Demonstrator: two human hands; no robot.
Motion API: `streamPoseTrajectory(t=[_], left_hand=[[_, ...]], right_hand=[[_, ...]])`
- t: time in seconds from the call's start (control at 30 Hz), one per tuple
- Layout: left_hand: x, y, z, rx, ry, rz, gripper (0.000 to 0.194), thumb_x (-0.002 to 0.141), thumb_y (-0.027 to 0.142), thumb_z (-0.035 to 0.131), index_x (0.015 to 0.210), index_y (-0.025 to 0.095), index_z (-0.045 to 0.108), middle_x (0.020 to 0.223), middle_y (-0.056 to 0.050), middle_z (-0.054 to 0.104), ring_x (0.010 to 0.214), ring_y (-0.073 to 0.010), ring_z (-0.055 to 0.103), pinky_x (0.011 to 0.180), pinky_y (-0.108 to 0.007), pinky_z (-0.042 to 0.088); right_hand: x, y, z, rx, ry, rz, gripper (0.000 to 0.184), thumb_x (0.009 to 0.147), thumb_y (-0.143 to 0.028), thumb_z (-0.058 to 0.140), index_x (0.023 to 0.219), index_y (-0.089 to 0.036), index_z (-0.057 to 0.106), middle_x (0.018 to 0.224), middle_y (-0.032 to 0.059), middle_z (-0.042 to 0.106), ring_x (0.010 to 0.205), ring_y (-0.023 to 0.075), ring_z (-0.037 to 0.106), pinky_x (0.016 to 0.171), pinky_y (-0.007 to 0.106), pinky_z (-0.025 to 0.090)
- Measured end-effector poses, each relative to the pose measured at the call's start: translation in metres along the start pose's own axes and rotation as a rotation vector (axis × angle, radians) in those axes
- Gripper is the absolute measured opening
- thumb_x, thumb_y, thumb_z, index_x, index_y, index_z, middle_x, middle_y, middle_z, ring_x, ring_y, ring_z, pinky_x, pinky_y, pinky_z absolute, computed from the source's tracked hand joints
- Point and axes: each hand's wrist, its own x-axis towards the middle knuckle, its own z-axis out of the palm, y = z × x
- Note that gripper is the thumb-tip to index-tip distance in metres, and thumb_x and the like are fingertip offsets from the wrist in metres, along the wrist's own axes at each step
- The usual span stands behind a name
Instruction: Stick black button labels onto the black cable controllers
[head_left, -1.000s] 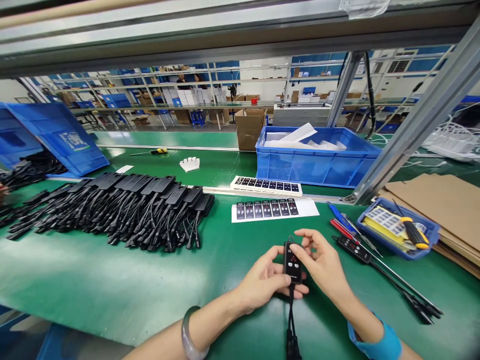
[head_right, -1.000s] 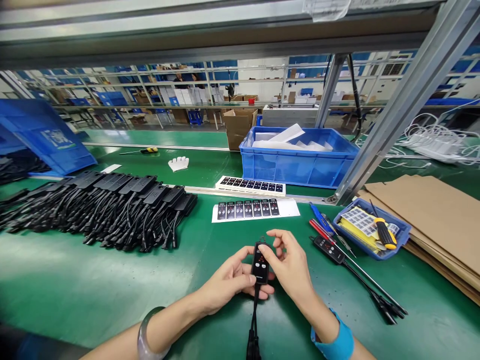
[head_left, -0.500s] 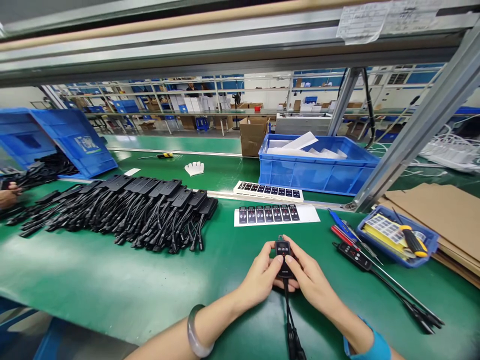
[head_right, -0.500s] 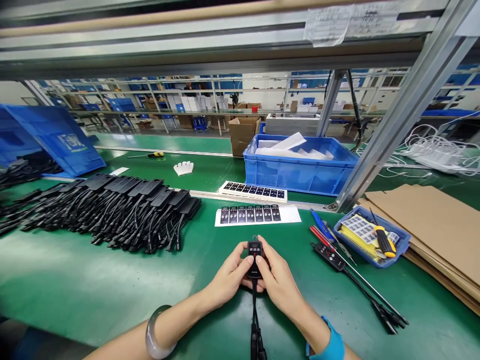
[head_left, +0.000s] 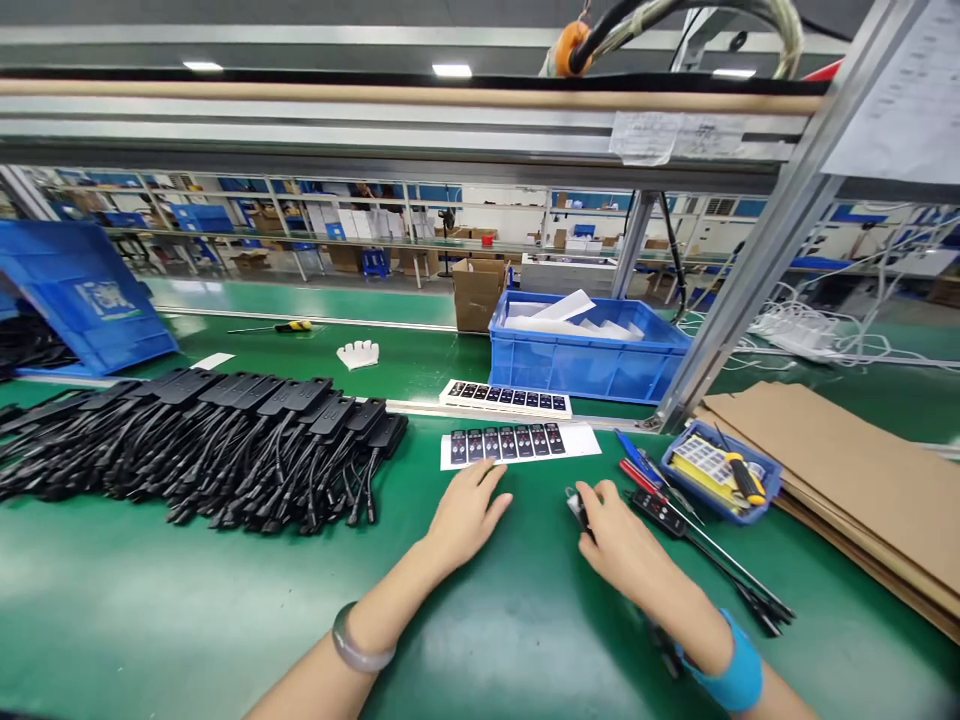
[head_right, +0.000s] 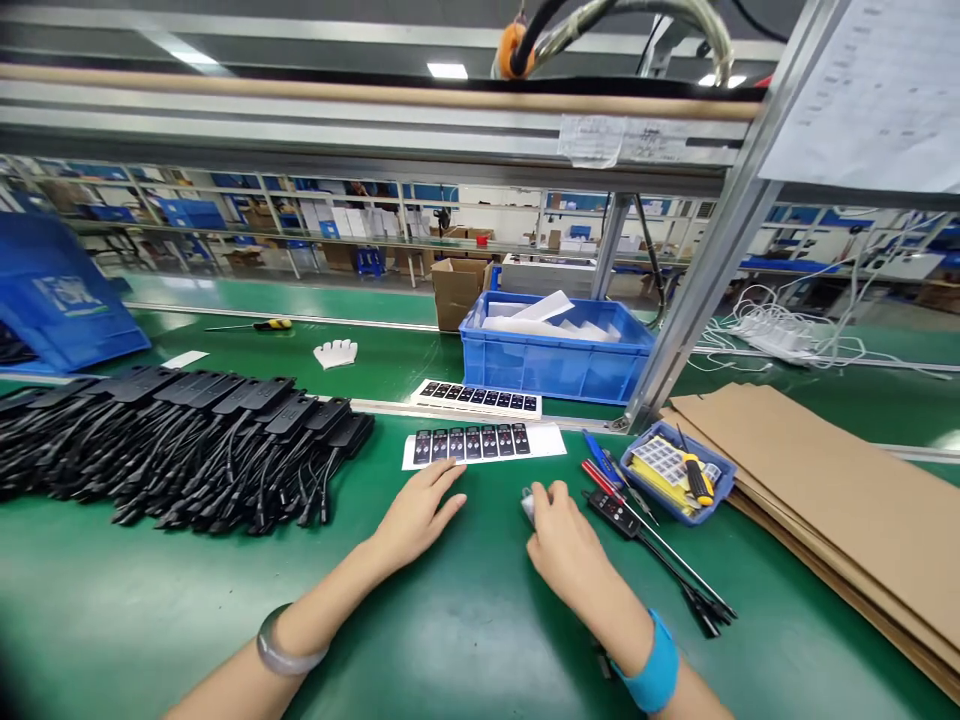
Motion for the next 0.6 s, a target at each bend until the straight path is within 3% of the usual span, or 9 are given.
streamPoseTrajectory(t=[0.07,0.17,0.33,0.43,0.6], left_hand=[[0.004,-0.013,0.0,0.05,-0.015,-0.026,0.047,0.09,0.032,0.045,0.132,0.012,0.044,0.143,-0.02,0.036,0.135,-0.0356,0.027,0.108,-0.055,0.025],[0.005,-0.02,0.004,0.123,-0.046,-0.027,0.052,0.088,0.035,0.049,0.133,0.01,0.042,0.141,-0.024,0.036,0.135,-0.0376,0.025,0.108,-0.055,0.025],[0.002,-0.016,0.006,0.22,-0.071,-0.009,0.055,0.089,0.036,0.047,0.134,0.006,0.039,0.138,-0.027,0.037,0.134,-0.0391,0.026,0.108,-0.055,0.024],[0.001,-0.015,0.004,0.268,-0.082,0.006,0.056,0.09,0.038,0.045,0.134,0.005,0.038,0.137,-0.028,0.037,0.134,-0.0396,0.027,0.107,-0.056,0.026],[0.001,-0.016,0.003,0.322,-0.083,0.017,0.057,0.09,0.04,0.043,0.134,0.004,0.038,0.136,-0.027,0.038,0.132,-0.0406,0.03,0.105,-0.055,0.029]], right_hand=[[0.0,0.014,-0.003,-0.099,-0.001,0.054,0.048,0.067,0.006,0.052,0.114,-0.002,0.057,0.1,0.0222,0.055,0.09,0.0353,0.059,0.073,0.043,0.049],[0.014,0.029,-0.006,-0.137,0.044,0.088,0.041,0.065,0.007,0.054,0.104,-0.002,0.062,0.101,0.0274,0.054,0.093,0.0431,0.055,0.07,0.049,0.046],[0.087,0.039,-0.005,0.016,0.121,0.027,0.025,0.087,-0.011,0.049,0.109,-0.013,0.06,0.103,0.013,0.059,0.096,0.0254,0.057,0.082,0.039,0.045],[0.132,0.039,0.008,0.151,0.169,0.062,0.019,0.091,-0.023,0.052,0.107,-0.015,0.059,0.101,0.0051,0.062,0.09,0.0183,0.06,0.082,0.038,0.048],[0.159,0.043,0.031,0.373,0.267,0.129,0.019,0.089,-0.033,0.056,0.093,-0.015,0.061,0.093,0.0028,0.064,0.081,0.0158,0.061,0.075,0.036,0.051]])
